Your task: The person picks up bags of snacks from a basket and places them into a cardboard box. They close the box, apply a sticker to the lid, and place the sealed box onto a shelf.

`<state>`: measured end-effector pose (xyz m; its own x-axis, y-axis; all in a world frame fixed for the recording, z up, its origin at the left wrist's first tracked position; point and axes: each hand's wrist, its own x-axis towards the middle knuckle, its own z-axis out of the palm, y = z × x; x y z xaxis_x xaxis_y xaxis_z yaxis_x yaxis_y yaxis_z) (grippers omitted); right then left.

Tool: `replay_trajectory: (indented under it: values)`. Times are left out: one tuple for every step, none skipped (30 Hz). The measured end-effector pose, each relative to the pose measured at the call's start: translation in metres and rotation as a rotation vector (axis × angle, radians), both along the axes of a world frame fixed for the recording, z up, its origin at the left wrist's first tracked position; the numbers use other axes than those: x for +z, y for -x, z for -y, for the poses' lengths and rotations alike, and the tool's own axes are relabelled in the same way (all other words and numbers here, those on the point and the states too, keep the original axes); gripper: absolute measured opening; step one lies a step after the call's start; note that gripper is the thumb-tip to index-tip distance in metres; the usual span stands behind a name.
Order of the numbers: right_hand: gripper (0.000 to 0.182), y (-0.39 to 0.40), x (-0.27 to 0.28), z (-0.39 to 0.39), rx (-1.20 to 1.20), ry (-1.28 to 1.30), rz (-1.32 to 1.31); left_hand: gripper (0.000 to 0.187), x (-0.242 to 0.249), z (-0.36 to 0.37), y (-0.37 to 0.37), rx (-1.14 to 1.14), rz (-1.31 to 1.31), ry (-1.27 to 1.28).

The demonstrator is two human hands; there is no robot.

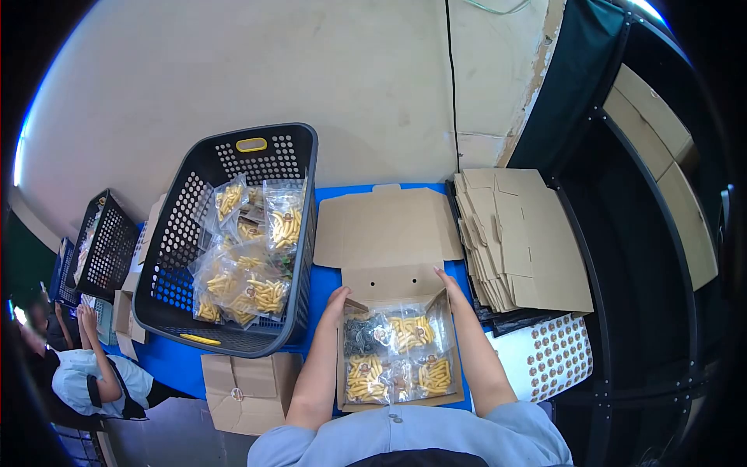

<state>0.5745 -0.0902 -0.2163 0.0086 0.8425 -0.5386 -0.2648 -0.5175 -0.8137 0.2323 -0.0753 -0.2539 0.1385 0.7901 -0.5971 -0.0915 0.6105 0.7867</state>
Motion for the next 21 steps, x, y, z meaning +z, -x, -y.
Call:
replay_trajectory:
  values:
    - [0.080,0.002,-0.008,-0.001,0.001,0.000,-0.003,0.076,0.010,0.004,-0.001,-0.012,0.042,-0.046]
    - [0.082,0.005,-0.016,-0.003,-0.124,0.011,-0.049,0.076,0.019,0.007,-0.005,-0.013,0.040,-0.045]
    - [0.083,0.007,-0.022,-0.003,-0.251,0.024,-0.093,0.070,0.033,0.011,-0.015,0.074,-0.097,-0.064]
    - [0.087,0.017,0.005,0.007,-0.302,-0.041,-0.101,0.064,0.038,0.013,-0.019,0.158,-0.234,-0.082]
    - [0.087,0.016,0.005,0.009,-0.306,-0.040,-0.100,0.064,0.045,0.014,-0.021,0.154,-0.234,-0.081]
    - [0.084,0.014,0.003,0.010,-0.299,-0.106,-0.003,0.063,0.047,0.014,-0.022,0.237,-0.192,-0.146]
    - [0.081,0.012,0.002,0.010,-0.290,-0.174,0.094,0.061,0.049,0.014,-0.024,0.321,-0.149,-0.212]
    - [0.081,0.012,0.000,0.010,-0.291,-0.175,0.095,0.061,0.047,0.014,-0.025,0.320,-0.147,-0.213]
    - [0.075,0.013,-0.002,0.011,-0.327,-0.216,0.096,0.059,0.042,0.015,-0.024,0.332,-0.058,-0.255]
    - [0.068,0.014,-0.004,0.011,-0.363,-0.258,0.096,0.056,0.038,0.016,-0.022,0.343,0.029,-0.298]
    - [0.068,0.014,-0.005,0.012,-0.363,-0.262,0.095,0.056,0.034,0.017,-0.019,0.343,0.029,-0.302]
    - [0.062,0.012,-0.006,0.013,-0.369,-0.275,-0.023,0.056,0.032,0.018,-0.017,0.315,0.101,-0.279]
    - [0.056,0.010,-0.007,0.015,-0.374,-0.288,-0.142,0.056,0.030,0.019,-0.016,0.285,0.172,-0.257]
    - [0.056,0.006,-0.008,0.019,-0.373,-0.292,-0.144,0.056,0.028,0.021,-0.015,0.285,0.171,-0.262]
    - [0.053,0.005,0.003,0.027,-0.342,-0.226,-0.258,0.056,0.022,0.021,-0.014,0.289,0.174,-0.287]
    - [0.051,0.003,0.009,0.033,-0.311,-0.157,-0.369,0.055,0.022,0.022,-0.015,0.292,0.177,-0.310]
    - [0.051,0.004,0.014,0.035,-0.311,-0.159,-0.365,0.055,0.022,0.022,-0.014,0.292,0.182,-0.311]
    - [0.050,0.003,0.013,0.038,-0.307,-0.174,-0.337,0.055,0.025,0.024,-0.012,0.266,0.209,-0.272]
    - [0.050,0.002,0.013,0.042,-0.306,-0.188,-0.310,0.056,0.029,0.027,-0.011,0.237,0.235,-0.233]
    - [0.050,0.000,0.013,0.042,-0.293,-0.179,-0.293,0.056,0.033,0.027,-0.010,0.231,0.239,-0.230]
    - [0.050,-0.002,0.011,0.042,-0.299,-0.180,-0.288,0.055,0.032,0.027,-0.010,0.236,0.263,-0.229]
